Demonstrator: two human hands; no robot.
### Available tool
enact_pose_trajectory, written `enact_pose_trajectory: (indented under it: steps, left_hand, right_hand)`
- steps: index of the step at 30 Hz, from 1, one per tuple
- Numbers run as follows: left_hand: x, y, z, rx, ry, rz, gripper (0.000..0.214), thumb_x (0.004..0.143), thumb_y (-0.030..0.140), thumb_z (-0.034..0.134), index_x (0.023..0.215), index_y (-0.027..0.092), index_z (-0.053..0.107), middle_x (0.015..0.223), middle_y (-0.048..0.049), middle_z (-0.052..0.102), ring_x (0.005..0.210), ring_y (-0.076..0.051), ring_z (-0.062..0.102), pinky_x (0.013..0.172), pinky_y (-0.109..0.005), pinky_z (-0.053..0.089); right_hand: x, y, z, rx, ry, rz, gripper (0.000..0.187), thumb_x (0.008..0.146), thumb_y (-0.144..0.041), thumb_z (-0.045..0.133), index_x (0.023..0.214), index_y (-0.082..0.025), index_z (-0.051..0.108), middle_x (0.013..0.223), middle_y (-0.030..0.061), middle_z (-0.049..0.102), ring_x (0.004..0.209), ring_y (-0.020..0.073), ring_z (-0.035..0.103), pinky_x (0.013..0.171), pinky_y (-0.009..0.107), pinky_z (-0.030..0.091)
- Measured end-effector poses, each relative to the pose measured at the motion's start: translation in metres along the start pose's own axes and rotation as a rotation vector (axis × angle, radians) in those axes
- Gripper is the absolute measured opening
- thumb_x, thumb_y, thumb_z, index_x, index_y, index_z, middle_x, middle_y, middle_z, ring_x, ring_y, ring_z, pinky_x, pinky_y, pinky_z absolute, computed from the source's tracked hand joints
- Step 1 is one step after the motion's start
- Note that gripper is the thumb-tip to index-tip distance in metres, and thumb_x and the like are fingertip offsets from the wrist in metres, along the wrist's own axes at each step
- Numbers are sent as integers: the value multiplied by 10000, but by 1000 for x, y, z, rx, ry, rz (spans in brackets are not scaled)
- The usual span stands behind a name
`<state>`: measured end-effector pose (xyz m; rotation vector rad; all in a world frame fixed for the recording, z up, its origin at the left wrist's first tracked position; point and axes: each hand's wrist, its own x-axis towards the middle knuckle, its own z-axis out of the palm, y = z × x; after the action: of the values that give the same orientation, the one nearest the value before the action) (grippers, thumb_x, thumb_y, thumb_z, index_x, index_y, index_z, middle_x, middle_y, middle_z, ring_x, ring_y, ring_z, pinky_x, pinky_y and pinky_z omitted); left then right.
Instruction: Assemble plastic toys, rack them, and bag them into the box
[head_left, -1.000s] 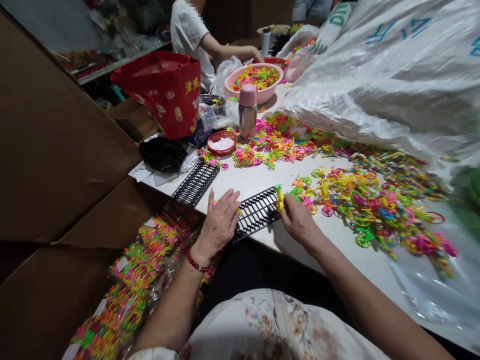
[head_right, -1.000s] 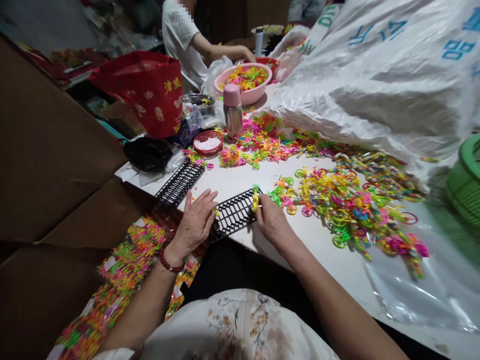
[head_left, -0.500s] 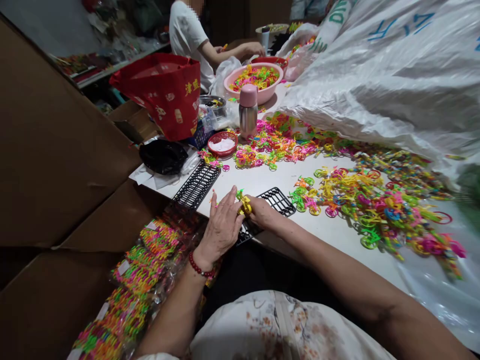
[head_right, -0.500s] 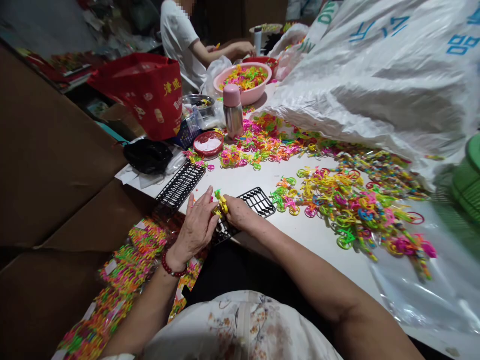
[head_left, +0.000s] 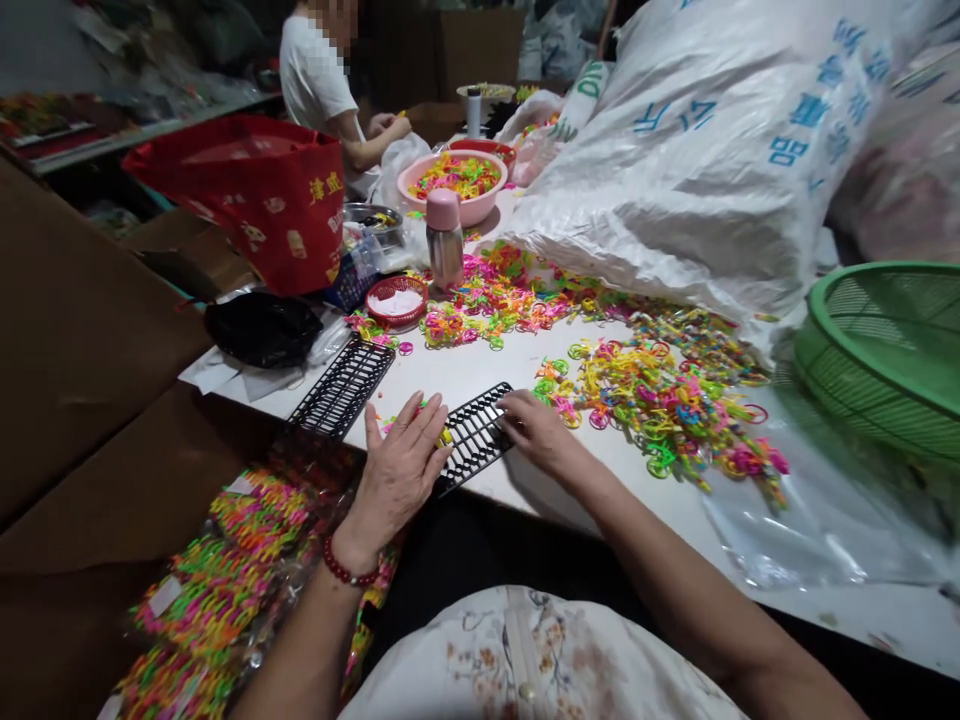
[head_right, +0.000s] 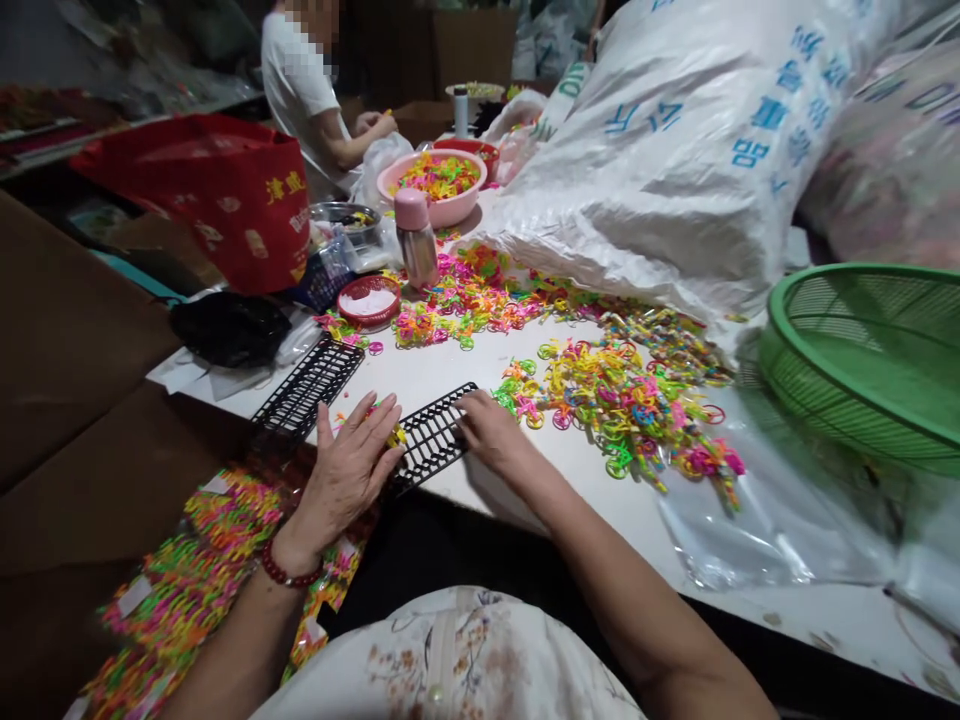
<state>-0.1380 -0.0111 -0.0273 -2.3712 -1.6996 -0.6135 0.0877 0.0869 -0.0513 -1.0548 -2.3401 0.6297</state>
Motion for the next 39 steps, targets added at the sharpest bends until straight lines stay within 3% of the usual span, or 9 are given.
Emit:
enact_pose_trajectory:
  steps: [2,4,7,9,14,18,23,29,39]
  left_hand:
    - [0,0,-1,-15,6,5,481,968,312,483,1434,225,400,1454,-108,489,1404,-288,379,1157,-672,-16]
    - [2,0,-2,-21,21,3,463,967,304,492,1417,226,418,1437,-106,509,1378,-286,420,1150,-679,-36]
    - [5,0,-2,-21,63,3,395,966,278,499,1358,238,475,1396,-90,556,1321,-276,493,1133,-692,-84]
    - [7,1,-1,-25,85,9,359,966,258,494,1324,229,499,1384,-93,567,1305,-270,513,1135,-691,-81]
    - [9,3,2,1,76,10,352,964,217,487,1314,188,488,1400,-114,550,1336,-250,481,1171,-654,-20]
    - [8,3,0,13,57,11,365,970,217,469,1333,183,470,1410,-123,538,1354,-249,459,1184,-635,19]
    - [7,2,-4,-3,15,-2,381,979,202,432,1359,179,440,1436,-118,511,1383,-233,420,1194,-619,21]
    - [7,1,-5,-23,-18,-16,403,987,179,390,1390,180,408,1472,-111,469,1415,-213,369,1204,-600,21]
    - [8,1,-3,0,11,-10,462,980,228,425,1432,158,360,1511,-148,402,1416,-229,368,1197,-611,37]
  right_hand:
    - [-21,24,-28,-287,91,145,259,865,-123,484,1066,-180,638,1136,131,592,938,214,564,786,312,455]
    - [-35,46,-47,-523,90,246,191,848,-145,508,964,-174,657,1075,137,589,890,222,539,725,298,427]
    - [-41,63,-58,-633,-5,236,134,850,-162,514,857,-183,647,974,116,589,817,209,515,668,283,385]
    - [-37,63,-57,-610,6,210,182,882,-158,465,909,-181,643,953,111,592,792,205,516,660,286,371]
    - [-17,40,-43,-238,108,159,228,934,-207,381,952,-184,607,848,81,598,736,191,528,670,285,379]
    - [1,14,-22,111,55,112,187,912,-240,395,821,-207,555,709,22,563,647,166,497,624,268,368]
    - [24,-14,18,342,-23,97,106,864,-213,437,816,-215,531,696,-7,561,628,147,488,617,245,371]
    - [47,-24,55,430,-111,-4,118,878,-227,451,888,-198,565,776,10,637,697,147,549,673,233,414]
    - [50,-19,58,185,-322,-108,312,780,-83,529,1064,-186,606,928,62,702,805,182,626,724,250,430]
